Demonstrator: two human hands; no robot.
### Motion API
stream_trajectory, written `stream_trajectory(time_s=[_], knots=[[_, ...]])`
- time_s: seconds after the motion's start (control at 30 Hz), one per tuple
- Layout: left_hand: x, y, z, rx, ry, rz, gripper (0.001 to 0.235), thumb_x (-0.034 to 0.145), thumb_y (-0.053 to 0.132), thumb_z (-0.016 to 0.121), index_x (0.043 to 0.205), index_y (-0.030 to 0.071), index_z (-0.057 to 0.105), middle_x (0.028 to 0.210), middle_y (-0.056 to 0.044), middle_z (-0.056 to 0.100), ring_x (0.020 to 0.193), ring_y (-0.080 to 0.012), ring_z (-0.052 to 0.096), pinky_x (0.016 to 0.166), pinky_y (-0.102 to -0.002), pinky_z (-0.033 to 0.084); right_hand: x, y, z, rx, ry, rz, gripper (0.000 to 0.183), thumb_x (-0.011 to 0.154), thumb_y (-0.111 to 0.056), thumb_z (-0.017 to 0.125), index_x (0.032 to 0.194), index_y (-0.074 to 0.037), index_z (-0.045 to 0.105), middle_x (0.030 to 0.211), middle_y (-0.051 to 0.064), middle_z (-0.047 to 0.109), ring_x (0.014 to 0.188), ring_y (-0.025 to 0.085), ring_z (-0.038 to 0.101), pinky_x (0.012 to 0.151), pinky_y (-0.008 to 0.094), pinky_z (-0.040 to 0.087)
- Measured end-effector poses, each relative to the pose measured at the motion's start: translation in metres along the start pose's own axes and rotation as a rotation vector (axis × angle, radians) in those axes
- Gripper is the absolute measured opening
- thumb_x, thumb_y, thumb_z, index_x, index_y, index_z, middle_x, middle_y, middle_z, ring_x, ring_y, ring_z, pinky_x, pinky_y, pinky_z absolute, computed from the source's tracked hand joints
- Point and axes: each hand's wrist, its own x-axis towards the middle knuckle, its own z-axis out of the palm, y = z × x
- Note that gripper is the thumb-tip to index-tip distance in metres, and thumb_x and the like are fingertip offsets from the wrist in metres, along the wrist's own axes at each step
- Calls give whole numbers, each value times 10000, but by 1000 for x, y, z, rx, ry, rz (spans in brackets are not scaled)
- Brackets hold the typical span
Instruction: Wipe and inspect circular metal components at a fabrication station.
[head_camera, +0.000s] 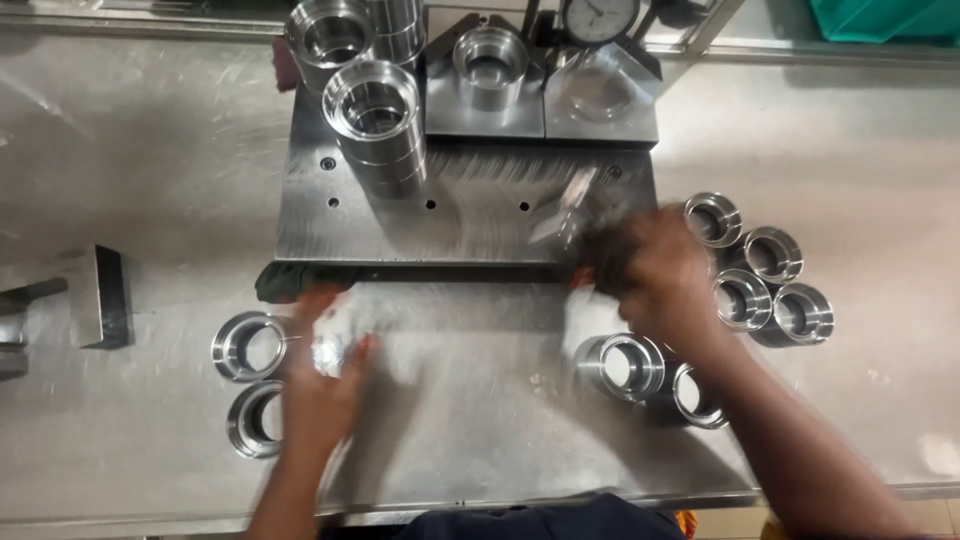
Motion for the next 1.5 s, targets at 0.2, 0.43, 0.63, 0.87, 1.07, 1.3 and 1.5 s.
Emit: stream_trajectory(time_s=[0.2, 0.43, 0.63, 0.87, 1.07, 1.3, 1.5], knots=[[12, -54, -41, 900, 132, 23, 860, 773, 537, 765, 1456, 71, 528, 1575, -277, 376, 1469, -502, 292, 1007, -554, 439, 107, 104, 18, -201, -84, -3, 220, 782, -139, 803, 1000, -115, 782, 1207, 9, 719, 1167, 264, 581, 1039, 405, 477], [6, -39, -28, 762, 41, 13, 813, 746, 467, 761, 1442, 104, 551, 1573, -168, 462, 1437, -383, 423, 1051, -512, 475, 147, 87, 64, -329, 7, 22, 256, 805, -266, 841, 996, -104, 788, 1312, 80, 678, 1280, 305, 486, 1069, 501, 397], [-7, -38, -4, 819, 70, 136, 761, 760, 440, 757, 1415, 100, 572, 1545, -234, 465, 1433, -461, 393, 1008, -520, 501, 155, 85, 75, -335, -9, 236, 382, 869, -441, 850, 981, -81, 789, 1133, 164, 678, 1265, 363, 463, 1056, 576, 350], [-6, -49, -2, 744, 118, 193, 795, 746, 499, 762, 1328, 5, 542, 1556, -225, 448, 1479, -483, 362, 997, -535, 524, 157, 89, 97, -526, 53, 78, 252, 951, -345, 798, 983, -95, 789, 1222, 139, 676, 1324, 319, 464, 1080, 514, 340], [1, -19, 1, 802, -120, 122, 660, 746, 464, 787, 1185, 2, 615, 1599, -217, 347, 1496, -493, 246, 1061, -583, 432, 147, 93, 58, -304, -8, 33, 422, 915, -474, 829, 939, -55, 782, 1138, 160, 698, 1235, 362, 519, 1029, 531, 327], [-10, -16, 12, 823, -208, 207, 381, 888, 295, 700, 1117, -10, 706, 1600, -200, 356, 1544, -443, 212, 1189, -659, 279, 13, 179, 11, -335, -139, 273, 249, 896, -301, 843, 1011, -90, 780, 1100, 138, 684, 1126, 315, 574, 965, 476, 458], [-21, -18, 52, 317, -362, 315, 283, 853, 236, 826, 889, 8, 663, 1635, -157, 372, 1547, -417, 289, 1159, -535, 374, -68, 288, 40, -320, -343, 425, 214, 912, -127, 755, 1118, -81, 790, 1096, 236, 717, 1057, 416, 644, 884, 495, 538]])
